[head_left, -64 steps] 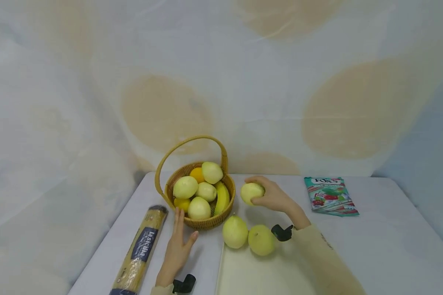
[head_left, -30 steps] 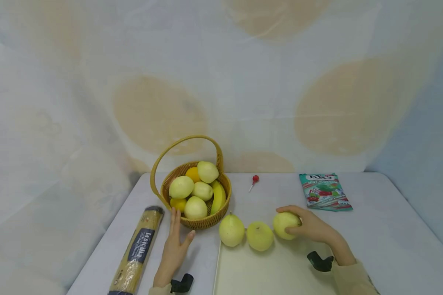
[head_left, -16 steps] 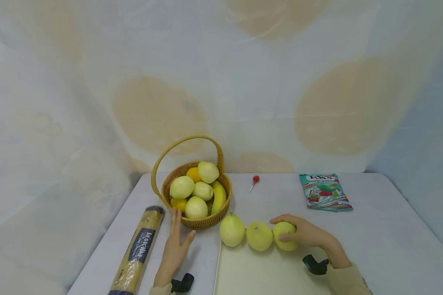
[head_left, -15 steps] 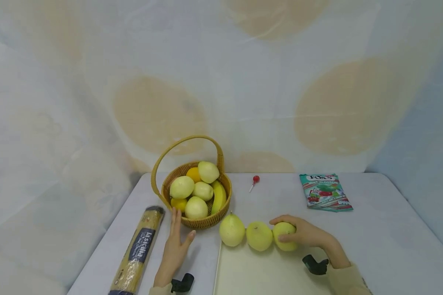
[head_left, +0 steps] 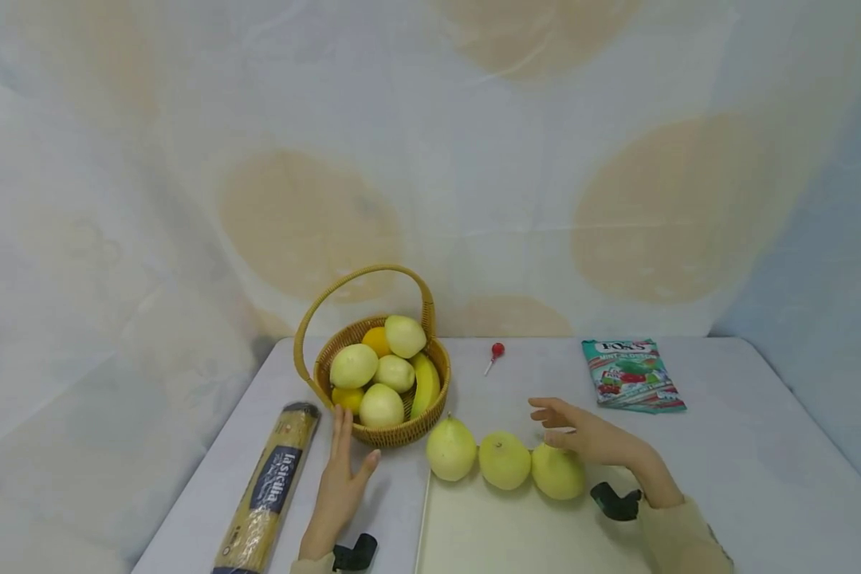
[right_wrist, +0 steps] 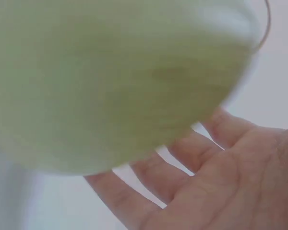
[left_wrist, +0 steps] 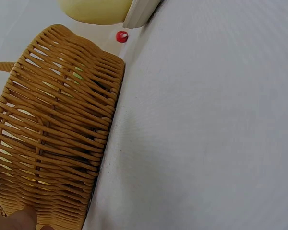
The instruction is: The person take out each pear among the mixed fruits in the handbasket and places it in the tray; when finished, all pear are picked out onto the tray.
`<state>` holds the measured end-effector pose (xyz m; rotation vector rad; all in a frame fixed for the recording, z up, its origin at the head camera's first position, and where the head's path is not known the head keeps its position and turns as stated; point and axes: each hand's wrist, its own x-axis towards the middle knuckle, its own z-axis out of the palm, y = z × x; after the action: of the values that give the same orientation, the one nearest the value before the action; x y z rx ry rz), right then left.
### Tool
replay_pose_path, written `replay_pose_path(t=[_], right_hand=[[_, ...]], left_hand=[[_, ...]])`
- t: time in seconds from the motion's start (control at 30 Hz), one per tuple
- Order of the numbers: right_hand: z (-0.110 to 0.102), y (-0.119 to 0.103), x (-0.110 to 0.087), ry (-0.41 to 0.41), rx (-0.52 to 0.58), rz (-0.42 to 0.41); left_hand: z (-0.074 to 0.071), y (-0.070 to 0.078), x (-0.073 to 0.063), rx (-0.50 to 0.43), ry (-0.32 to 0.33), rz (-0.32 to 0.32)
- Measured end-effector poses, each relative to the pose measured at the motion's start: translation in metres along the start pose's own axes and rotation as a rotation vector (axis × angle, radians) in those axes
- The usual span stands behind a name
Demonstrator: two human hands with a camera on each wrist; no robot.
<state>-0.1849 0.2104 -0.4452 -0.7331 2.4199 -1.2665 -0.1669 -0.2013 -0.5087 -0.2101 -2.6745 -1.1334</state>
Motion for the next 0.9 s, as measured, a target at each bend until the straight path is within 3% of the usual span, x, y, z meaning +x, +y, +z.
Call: replay_pose_path(t=[0.2,0.43,0.7,0.9], right_hand=[[-0.017,-0.026,0.019,0.054,-0.023,-0.039],[-0.028,-0.057,0.058,0.064,-0.072,-0.081],[-0.027,-0.090,0.101,0.019,-0.075,-0.105],[-0.020,-0.100,0.130,-0.005,-0.069,-0.094]], left_hand=[[-0.001,0.000,-0.001,-0.002,-0.003,0.000],[0.001,0.000,0.000,-0.031,-0.004,-0.011],[0.002,0.002,-0.001,-0.028,0.001,-0.019],[0.000,0.003,-0.002,-0.040,0.009,-0.019]])
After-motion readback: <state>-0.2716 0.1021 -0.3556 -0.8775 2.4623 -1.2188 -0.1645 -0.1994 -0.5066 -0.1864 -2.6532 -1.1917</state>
